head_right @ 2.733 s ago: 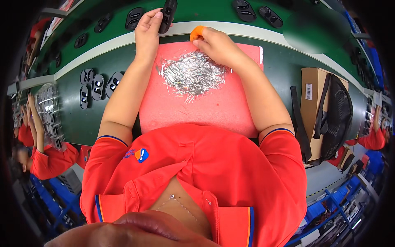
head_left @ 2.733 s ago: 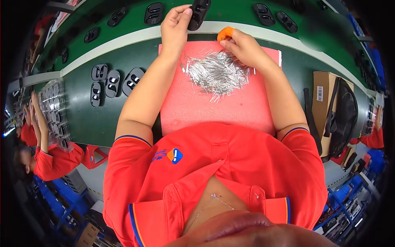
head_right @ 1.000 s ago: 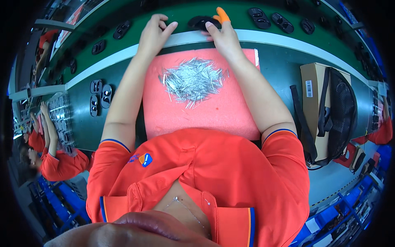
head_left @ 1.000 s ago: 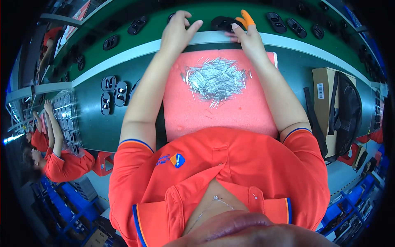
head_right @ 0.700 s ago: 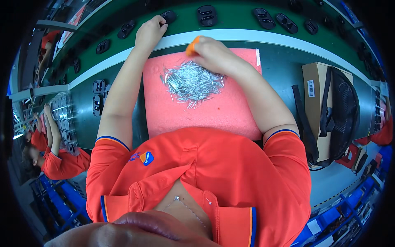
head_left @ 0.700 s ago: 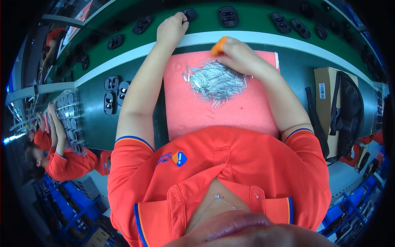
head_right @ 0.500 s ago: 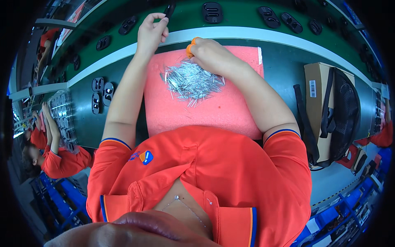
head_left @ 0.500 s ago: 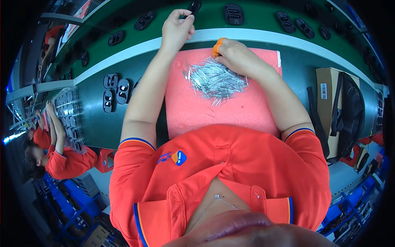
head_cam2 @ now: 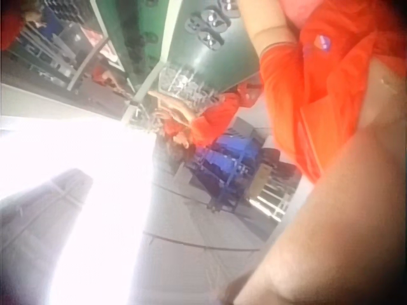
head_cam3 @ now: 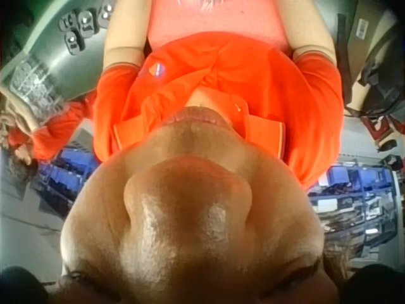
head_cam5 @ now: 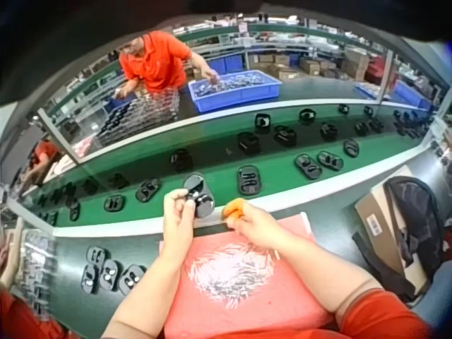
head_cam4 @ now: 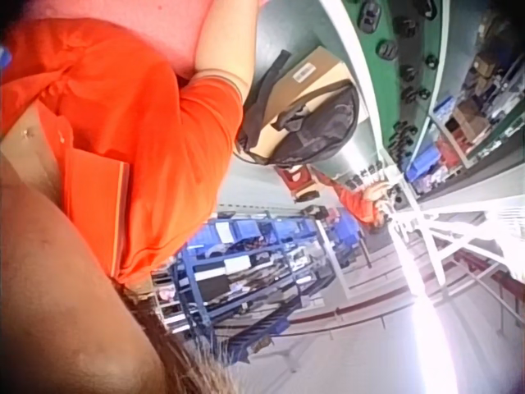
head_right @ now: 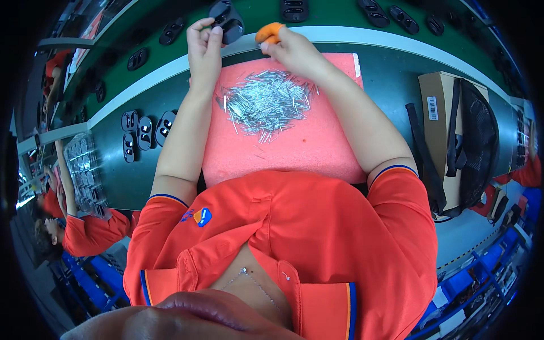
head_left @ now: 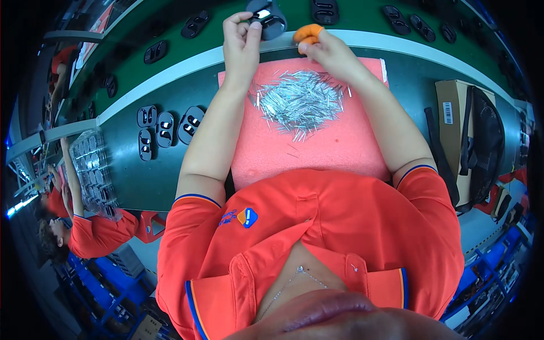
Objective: Assembling small electronic components into black plastic housings on a factory assembly line.
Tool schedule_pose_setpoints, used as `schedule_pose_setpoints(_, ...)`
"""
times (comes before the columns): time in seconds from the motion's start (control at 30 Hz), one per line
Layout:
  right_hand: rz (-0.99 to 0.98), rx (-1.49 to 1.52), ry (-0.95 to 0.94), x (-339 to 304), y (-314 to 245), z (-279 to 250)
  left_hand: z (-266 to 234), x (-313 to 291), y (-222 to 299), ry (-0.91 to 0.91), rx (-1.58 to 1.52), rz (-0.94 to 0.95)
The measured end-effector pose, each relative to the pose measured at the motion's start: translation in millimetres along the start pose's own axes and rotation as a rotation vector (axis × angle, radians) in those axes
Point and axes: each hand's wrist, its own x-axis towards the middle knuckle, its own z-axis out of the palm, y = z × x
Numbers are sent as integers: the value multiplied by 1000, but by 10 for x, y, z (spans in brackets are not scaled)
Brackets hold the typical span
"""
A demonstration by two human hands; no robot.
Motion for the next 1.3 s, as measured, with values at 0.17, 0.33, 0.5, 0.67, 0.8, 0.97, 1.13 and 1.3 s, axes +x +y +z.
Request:
schedule_pose_setpoints(0.17, 103, 417, 239, 58, 3, -120, 108, -84, 107, -158, 248, 19)
schedule_pose_setpoints(0.33, 44, 515, 430, 56, -50, -202, 204, -135, 230, -250, 339, 3)
schedule_pose_setpoints(0.5, -47, 516, 346, 22, -94, -64, 232, -141, 309, -251, 386, 74)
schedule_pose_setpoints(0.67, -22, 306, 336, 14, -56, -60, 242, -135, 310, -254, 401, 85)
schedule_pose_setpoints(0.8, -29, 299, 328, 10, -98, -72, 235, -140, 295, -255, 402, 88)
schedule_pose_setpoints(0.97, 14, 463, 273, 36, -102, -108, 245, -123, 299, -246, 404, 90)
schedule_pose_setpoints(1.13, 23, 430, 297, 34, -132, -50, 252, -108, 319, -251, 430, 95)
schedule_pose_setpoints(1.3, -220, -132, 337, -2, -84, -13, 251, -178, 294, -235, 342, 2)
